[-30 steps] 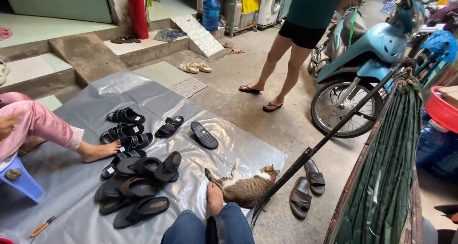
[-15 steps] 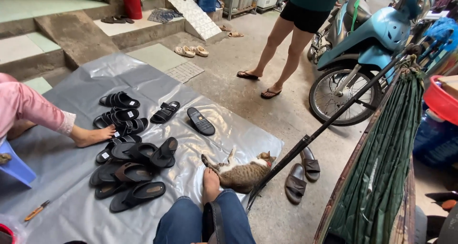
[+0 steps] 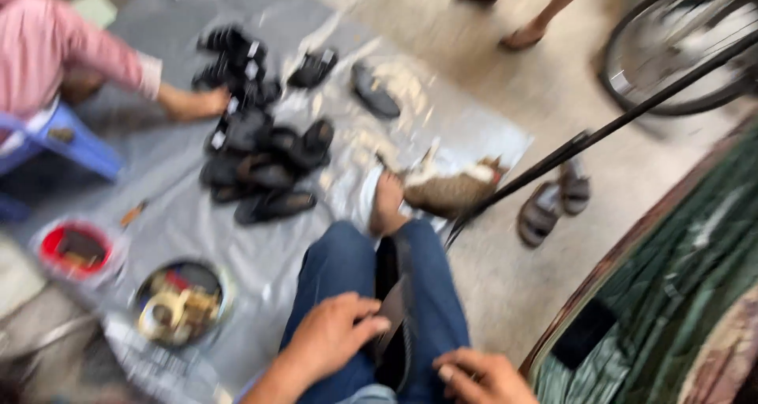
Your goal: Hand-sewing the upper part of a sandal to its sole using a needle and thread.
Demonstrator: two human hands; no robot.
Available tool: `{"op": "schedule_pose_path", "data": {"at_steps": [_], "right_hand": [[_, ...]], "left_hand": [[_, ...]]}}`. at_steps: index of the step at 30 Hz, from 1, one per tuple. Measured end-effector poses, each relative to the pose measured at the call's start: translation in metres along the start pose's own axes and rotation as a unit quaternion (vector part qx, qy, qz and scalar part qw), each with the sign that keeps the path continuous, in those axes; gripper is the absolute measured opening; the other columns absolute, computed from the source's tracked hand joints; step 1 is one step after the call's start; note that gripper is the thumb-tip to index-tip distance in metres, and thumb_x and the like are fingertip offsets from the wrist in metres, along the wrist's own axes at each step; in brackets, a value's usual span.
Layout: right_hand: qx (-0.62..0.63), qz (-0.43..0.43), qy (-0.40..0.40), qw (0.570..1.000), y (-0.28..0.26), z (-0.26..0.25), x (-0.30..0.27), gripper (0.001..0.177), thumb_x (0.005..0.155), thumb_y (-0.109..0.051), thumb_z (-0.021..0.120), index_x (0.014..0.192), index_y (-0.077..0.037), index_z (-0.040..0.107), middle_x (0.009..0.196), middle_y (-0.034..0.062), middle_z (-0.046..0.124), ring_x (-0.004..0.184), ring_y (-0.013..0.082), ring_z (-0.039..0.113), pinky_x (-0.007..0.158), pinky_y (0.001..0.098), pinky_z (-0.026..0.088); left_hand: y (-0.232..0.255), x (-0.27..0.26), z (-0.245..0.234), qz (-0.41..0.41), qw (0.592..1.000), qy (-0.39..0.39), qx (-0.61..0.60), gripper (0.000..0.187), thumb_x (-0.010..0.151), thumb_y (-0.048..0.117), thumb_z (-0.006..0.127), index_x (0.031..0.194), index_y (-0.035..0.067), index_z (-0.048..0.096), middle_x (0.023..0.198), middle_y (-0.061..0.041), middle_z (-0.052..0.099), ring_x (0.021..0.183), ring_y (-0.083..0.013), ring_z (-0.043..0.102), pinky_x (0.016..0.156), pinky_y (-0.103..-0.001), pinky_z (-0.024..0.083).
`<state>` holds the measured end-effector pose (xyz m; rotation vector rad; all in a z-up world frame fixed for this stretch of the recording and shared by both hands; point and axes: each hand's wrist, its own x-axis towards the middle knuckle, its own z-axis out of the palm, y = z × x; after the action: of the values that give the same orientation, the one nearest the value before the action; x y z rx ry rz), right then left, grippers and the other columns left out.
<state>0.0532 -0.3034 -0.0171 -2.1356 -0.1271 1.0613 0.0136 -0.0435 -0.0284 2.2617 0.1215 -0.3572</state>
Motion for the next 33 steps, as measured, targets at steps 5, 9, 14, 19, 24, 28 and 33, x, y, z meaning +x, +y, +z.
{"op": "schedule_pose_path", "data": {"at_steps": [5,9,14,19,24,28,33], "right_hand": [[-0.006,0.050,-0.077,0.996,-0.028,-0.014,-0.025,0.028,0.078,-0.026,0.059,0.100,-0.018,0.074,0.078,-0.0006,0.078,0.060,0.0098,0.074,0.061,0.0208,0.061],[-0.048,0.054,-0.081,0.994,-0.020,-0.033,-0.025,0.033,0.077,-0.029,0.058,0.105,-0.022,0.073,0.082,-0.0027,0.084,0.061,0.0086,0.077,0.065,0.0216,0.060],[-0.105,0.047,-0.009,0.993,-0.009,-0.041,-0.023,0.034,0.076,-0.033,0.057,0.105,-0.023,0.072,0.087,-0.0050,0.077,0.075,0.0067,0.074,0.065,0.0209,0.056],[-0.133,-0.119,0.146,0.973,-0.019,-0.049,-0.018,0.030,0.082,-0.023,0.053,0.108,-0.015,0.065,0.107,0.0009,0.069,0.098,0.0116,0.064,0.086,0.0253,0.045],[-0.085,-0.102,0.022,0.991,-0.049,-0.055,-0.001,0.045,0.086,-0.031,0.039,0.129,-0.019,0.046,0.077,0.0033,0.060,0.062,0.0153,0.062,0.064,0.0277,0.052],[-0.139,-0.228,-0.048,0.962,-0.071,-0.053,0.014,0.043,0.088,-0.033,0.036,0.126,-0.017,0.049,0.091,0.0023,0.066,0.083,0.0126,0.064,0.078,0.0264,0.047],[-0.130,-0.325,-0.003,0.937,-0.086,-0.047,0.024,0.029,0.078,-0.019,0.063,0.105,-0.011,0.068,0.074,0.0127,0.070,0.067,0.0295,0.069,0.058,0.0386,0.053]], "left_hand": [[0.012,-0.029,-0.039,-0.078,0.995,-0.057,0.014,0.020,0.080,0.037,0.056,0.088,0.026,0.070,0.085,0.006,0.064,0.084,-0.0154,0.062,0.075,-0.030,0.044],[0.004,-0.044,-0.065,0.026,0.992,-0.119,0.037,0.015,0.081,0.031,0.060,0.085,0.023,0.071,0.084,0.008,0.066,0.082,-0.0124,0.061,0.074,-0.030,0.044],[0.018,-0.036,-0.057,0.074,0.997,-0.004,-0.020,0.031,0.082,0.032,0.056,0.109,0.018,0.062,0.109,0.002,0.064,0.101,-0.0143,0.058,0.088,-0.033,0.037],[0.039,-0.018,-0.032,0.031,0.999,-0.015,-0.032,0.052,0.079,0.039,0.056,0.125,0.017,0.048,0.123,-0.006,0.056,0.110,-0.0268,0.052,0.091,-0.039,0.037],[0.049,-0.005,-0.027,-0.159,0.978,-0.096,-0.093,0.037,0.078,0.039,0.050,0.112,0.024,0.052,0.110,0.002,0.064,0.097,-0.0226,0.062,0.080,-0.036,0.044],[0.044,-0.008,-0.022,-0.166,0.972,-0.092,-0.137,0.030,0.079,0.035,0.054,0.106,0.021,0.056,0.099,0.003,0.068,0.089,-0.0136,0.065,0.075,-0.029,0.045],[0.031,-0.010,-0.008,-0.126,0.967,-0.016,-0.222,0.035,0.078,0.030,0.063,0.107,0.012,0.060,0.093,-0.014,0.069,0.089,-0.0292,0.066,0.072,-0.036,0.054]]}}
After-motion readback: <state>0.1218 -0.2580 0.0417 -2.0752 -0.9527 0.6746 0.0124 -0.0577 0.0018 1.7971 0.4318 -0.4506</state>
